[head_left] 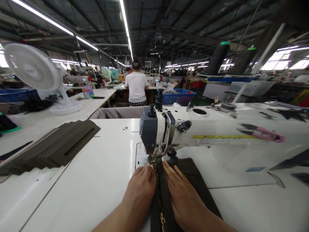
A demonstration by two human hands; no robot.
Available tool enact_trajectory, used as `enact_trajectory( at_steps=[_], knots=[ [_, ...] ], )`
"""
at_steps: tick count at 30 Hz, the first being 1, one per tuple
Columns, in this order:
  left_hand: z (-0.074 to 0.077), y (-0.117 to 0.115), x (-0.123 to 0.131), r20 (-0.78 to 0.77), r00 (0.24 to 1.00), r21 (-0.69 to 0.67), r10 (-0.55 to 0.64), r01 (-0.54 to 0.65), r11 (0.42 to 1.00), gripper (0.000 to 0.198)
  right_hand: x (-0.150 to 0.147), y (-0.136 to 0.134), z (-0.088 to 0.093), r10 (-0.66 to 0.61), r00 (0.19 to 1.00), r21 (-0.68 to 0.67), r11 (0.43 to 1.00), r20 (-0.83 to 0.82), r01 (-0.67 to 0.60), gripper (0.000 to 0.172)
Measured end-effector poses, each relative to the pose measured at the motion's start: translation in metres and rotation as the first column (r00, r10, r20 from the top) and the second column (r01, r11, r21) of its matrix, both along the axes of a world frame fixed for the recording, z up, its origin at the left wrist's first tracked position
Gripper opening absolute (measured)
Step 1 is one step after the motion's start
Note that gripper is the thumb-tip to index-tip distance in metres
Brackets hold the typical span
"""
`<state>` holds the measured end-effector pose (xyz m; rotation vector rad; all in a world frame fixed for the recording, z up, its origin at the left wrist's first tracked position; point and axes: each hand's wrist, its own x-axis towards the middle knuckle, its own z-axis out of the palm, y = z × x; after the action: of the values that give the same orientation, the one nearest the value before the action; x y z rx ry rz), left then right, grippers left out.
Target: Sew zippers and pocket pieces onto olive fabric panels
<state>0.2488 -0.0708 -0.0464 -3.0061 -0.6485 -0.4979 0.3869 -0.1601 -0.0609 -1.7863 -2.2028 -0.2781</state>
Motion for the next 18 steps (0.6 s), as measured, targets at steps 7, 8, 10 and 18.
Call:
enact_trajectory(
  at_steps=[7,8,10,18],
  knots=[
    [0.0015,-0.0015,-0.0001,-0.015,1.0,0.011,0.002,-0.002,1.0,0.019,0.0003,-0.0011,0.001,-0.001,1.0,-0.002,1.0,0.014,0.001,0.057],
    [0.002,-0.0013,0.0001,-0.017,1.0,0.013,0.001,-0.001,1.0,0.019,0.0,-0.0014,0.0007,-0.01,1.0,-0.004,1.0,0.0,0.01,0.058],
    [0.0029,-0.0004,0.001,-0.027,1.0,0.008,0.001,0.0,1.0,0.017,-0.0003,-0.0016,0.0001,-0.029,0.999,-0.006,1.0,-0.025,0.028,0.058],
    [0.0033,0.0024,0.0028,-0.015,1.0,0.007,0.011,-0.011,1.0,0.015,0.0008,0.0022,-0.0036,-0.048,0.997,-0.052,0.998,-0.059,0.045,0.05]
  ],
)
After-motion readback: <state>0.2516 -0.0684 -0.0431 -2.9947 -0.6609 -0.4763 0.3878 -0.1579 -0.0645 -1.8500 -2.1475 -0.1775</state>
